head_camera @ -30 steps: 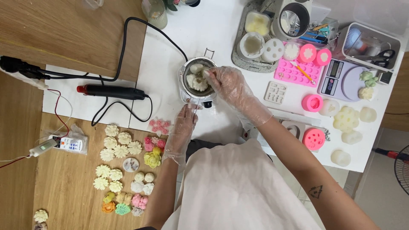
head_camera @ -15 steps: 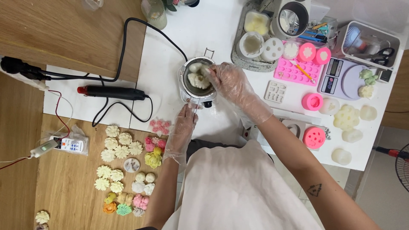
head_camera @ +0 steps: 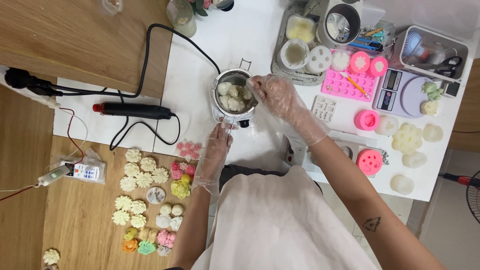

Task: Melting candle wax in a small pot and stirring it with a spoon at a workshop bench.

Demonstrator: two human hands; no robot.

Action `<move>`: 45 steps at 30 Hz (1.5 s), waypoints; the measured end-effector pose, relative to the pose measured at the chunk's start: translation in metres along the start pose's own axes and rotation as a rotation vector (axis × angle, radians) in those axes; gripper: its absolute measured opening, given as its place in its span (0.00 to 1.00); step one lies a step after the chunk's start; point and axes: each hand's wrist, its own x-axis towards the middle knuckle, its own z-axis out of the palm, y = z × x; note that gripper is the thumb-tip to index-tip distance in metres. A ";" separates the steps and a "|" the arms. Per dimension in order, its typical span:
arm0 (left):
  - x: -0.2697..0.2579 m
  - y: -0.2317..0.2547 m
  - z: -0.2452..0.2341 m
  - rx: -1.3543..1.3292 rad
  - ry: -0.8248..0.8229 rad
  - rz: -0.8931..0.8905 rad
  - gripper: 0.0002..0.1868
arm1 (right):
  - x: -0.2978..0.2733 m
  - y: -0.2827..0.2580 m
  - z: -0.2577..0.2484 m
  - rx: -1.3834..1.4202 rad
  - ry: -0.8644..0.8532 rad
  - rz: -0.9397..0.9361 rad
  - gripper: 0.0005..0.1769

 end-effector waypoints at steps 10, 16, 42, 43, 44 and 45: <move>0.008 -0.012 -0.001 -0.018 0.029 -0.071 0.20 | -0.006 -0.006 0.004 0.025 -0.037 0.233 0.11; 0.008 -0.016 -0.003 -0.026 -0.016 0.052 0.21 | 0.002 -0.013 -0.007 0.101 0.057 0.060 0.09; 0.018 -0.068 -0.029 0.812 -0.156 0.459 0.24 | 0.001 -0.012 -0.027 -0.013 -0.033 0.039 0.17; 0.021 -0.076 -0.030 0.422 -0.222 0.289 0.21 | 0.003 -0.017 -0.032 0.004 -0.072 0.095 0.17; 0.022 -0.077 -0.030 0.420 -0.220 0.289 0.21 | 0.004 -0.018 -0.031 0.004 -0.073 0.092 0.17; 0.022 -0.079 -0.029 0.158 -0.260 0.173 0.19 | 0.004 -0.019 -0.030 0.030 -0.136 0.127 0.16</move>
